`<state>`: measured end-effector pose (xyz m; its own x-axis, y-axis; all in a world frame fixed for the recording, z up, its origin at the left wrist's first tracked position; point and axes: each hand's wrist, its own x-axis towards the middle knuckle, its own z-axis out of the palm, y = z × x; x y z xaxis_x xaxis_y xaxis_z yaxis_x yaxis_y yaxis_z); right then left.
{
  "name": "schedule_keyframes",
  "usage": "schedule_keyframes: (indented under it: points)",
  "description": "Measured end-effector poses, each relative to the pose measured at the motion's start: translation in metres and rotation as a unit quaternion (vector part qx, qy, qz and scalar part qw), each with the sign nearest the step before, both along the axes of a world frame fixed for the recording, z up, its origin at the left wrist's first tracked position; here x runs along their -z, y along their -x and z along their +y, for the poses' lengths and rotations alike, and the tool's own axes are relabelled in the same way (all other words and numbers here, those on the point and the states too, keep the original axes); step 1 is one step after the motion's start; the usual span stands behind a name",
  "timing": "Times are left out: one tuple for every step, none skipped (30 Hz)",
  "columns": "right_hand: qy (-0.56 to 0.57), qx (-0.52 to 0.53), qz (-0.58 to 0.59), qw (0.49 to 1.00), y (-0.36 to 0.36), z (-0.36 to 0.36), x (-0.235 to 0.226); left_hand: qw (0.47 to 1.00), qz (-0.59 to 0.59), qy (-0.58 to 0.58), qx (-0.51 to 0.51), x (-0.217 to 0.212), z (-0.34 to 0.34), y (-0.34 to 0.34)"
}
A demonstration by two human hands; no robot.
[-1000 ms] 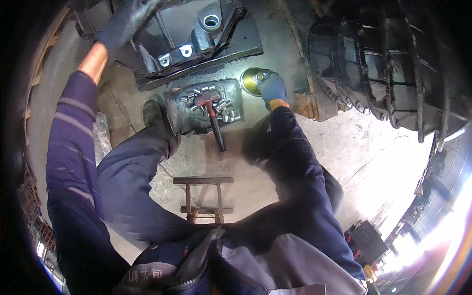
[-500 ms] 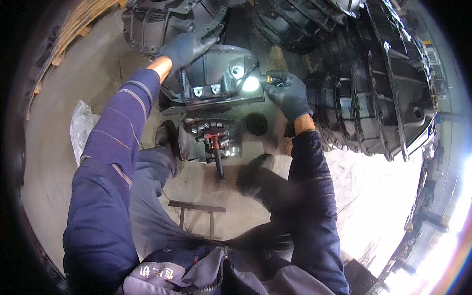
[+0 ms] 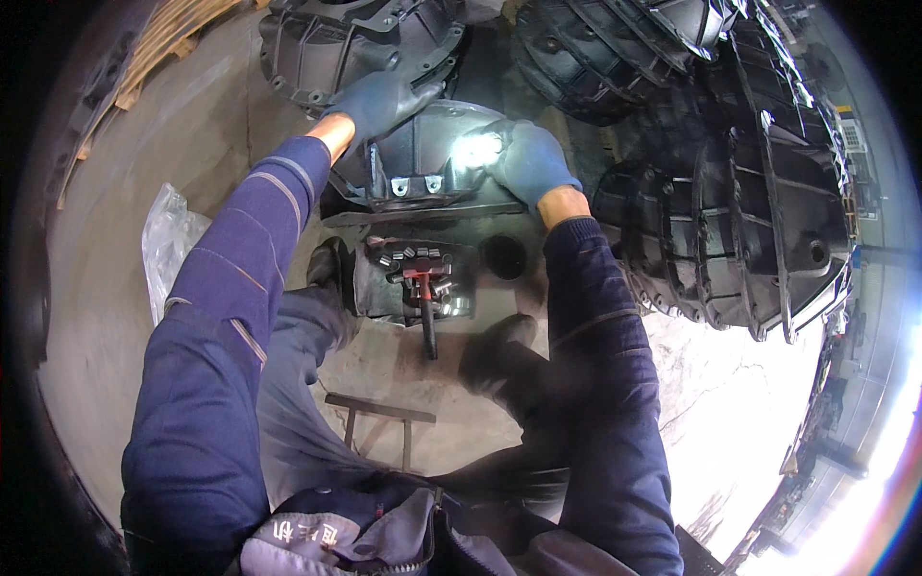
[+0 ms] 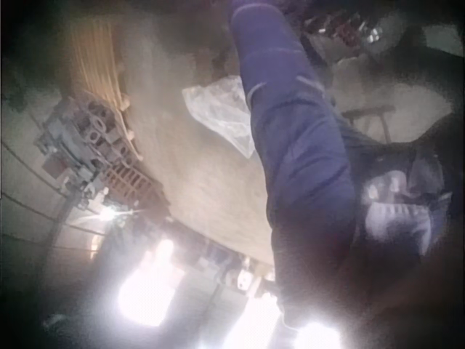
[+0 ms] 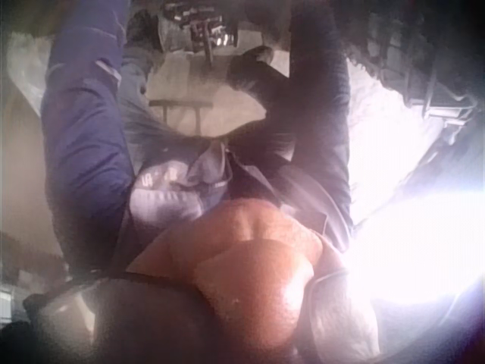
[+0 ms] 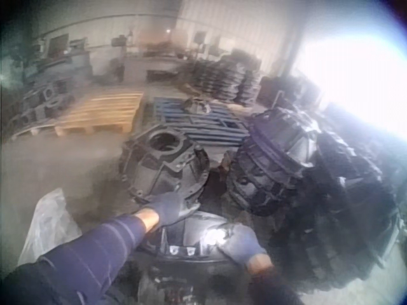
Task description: The person sits on the floor and uses a hammer to tap small metal components into a large metal housing. They repeatedly pick up parts, position them, and strike them into place, then move the housing aside and repeat the process on another unit.
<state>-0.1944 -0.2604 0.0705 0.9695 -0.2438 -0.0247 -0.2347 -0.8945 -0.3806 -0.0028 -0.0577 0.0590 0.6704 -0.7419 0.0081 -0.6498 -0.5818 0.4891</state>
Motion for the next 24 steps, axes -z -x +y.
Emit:
schedule_keyframes:
  points:
    - [-0.002, 0.001, 0.009, 1.0, -0.002, -0.001, 0.002, 1.0, -0.018, 0.023, -0.006, 0.001, 0.0, 0.001]
    - [-0.004, 0.002, 0.018, 1.0, -0.003, -0.002, 0.004, 1.0, -0.018, 0.013, 0.004, 0.001, 0.0, 0.001]
    - [-0.004, 0.006, 0.034, 0.999, -0.004, -0.002, 0.005, 0.999, -0.036, 0.023, 0.001, 0.002, 0.0, 0.002]
    - [0.0, 0.003, 0.031, 1.0, -0.005, -0.002, 0.005, 0.999, -0.037, 0.0, 0.013, 0.001, 0.0, 0.0]
    - [0.006, 0.003, 0.035, 0.999, -0.006, -0.002, 0.004, 0.999, -0.038, -0.023, 0.025, 0.002, 0.0, 0.0]
    - [0.014, 0.001, 0.038, 0.999, -0.007, -0.001, 0.004, 0.998, -0.031, -0.038, 0.031, 0.002, -0.001, -0.001]
    - [0.021, -0.005, 0.04, 0.999, -0.007, 0.0, 0.003, 0.998, -0.023, -0.053, 0.036, 0.002, -0.001, -0.002]
    - [0.03, -0.012, 0.043, 0.999, -0.008, 0.001, 0.001, 0.997, -0.015, -0.067, 0.042, 0.002, -0.001, -0.003]
    - [0.036, -0.022, 0.041, 0.998, -0.009, 0.002, 0.0, 0.998, -0.019, -0.047, 0.029, 0.002, -0.001, -0.003]
    - [0.046, -0.02, 0.048, 0.998, -0.009, 0.003, -0.002, 0.999, -0.023, -0.026, 0.016, 0.002, -0.001, -0.003]
    - [0.053, -0.021, 0.05, 0.997, -0.01, 0.004, -0.003, 0.999, -0.013, -0.027, 0.012, 0.002, -0.001, -0.003]
    - [0.057, -0.021, 0.054, 0.997, -0.01, 0.004, -0.004, 0.999, -0.03, -0.018, 0.012, 0.002, -0.001, -0.003]
    - [0.057, -0.028, 0.058, 0.996, -0.011, 0.005, -0.006, 0.999, -0.032, -0.03, 0.021, 0.002, -0.001, -0.003]
    - [0.054, -0.034, 0.064, 0.996, -0.011, 0.005, -0.007, 0.998, -0.031, -0.041, 0.029, 0.002, -0.001, -0.003]
    - [0.048, -0.041, 0.067, 0.996, -0.012, 0.006, -0.007, 0.999, -0.019, -0.032, 0.021, 0.003, -0.001, -0.002]
    - [0.052, -0.04, 0.07, 0.995, -0.012, 0.006, -0.008, 1.0, -0.003, -0.021, 0.01, 0.003, -0.001, -0.002]
    - [0.051, -0.039, 0.071, 0.995, -0.012, 0.006, -0.008, 1.0, 0.012, -0.01, -0.001, 0.003, -0.001, -0.002]
    - [0.048, -0.039, 0.073, 0.995, -0.013, 0.006, -0.008, 1.0, -0.015, 0.002, 0.002, 0.004, -0.001, -0.001]
    - [0.055, -0.037, 0.075, 0.995, -0.013, 0.005, -0.009, 0.999, -0.043, 0.014, 0.004, 0.004, -0.001, -0.001]
    - [0.059, -0.036, 0.08, 0.994, -0.013, 0.005, -0.009, 0.997, -0.07, 0.026, 0.007, 0.005, -0.001, -0.001]
    - [0.059, -0.038, 0.08, 0.994, -0.013, 0.006, -0.009, 0.998, -0.066, 0.014, 0.011, 0.005, -0.001, 0.0]
    - [0.065, -0.038, 0.08, 0.994, -0.014, 0.006, -0.009, 0.998, -0.063, 0.003, 0.014, 0.006, -0.001, 0.0]
    - [0.068, -0.041, 0.076, 0.994, -0.014, 0.007, -0.01, 0.998, -0.06, -0.005, 0.018, 0.005, 0.0, 0.0]
    - [0.068, -0.043, 0.077, 0.994, -0.014, 0.008, -0.011, 0.998, -0.059, -0.001, 0.024, 0.005, 0.0, 0.001]
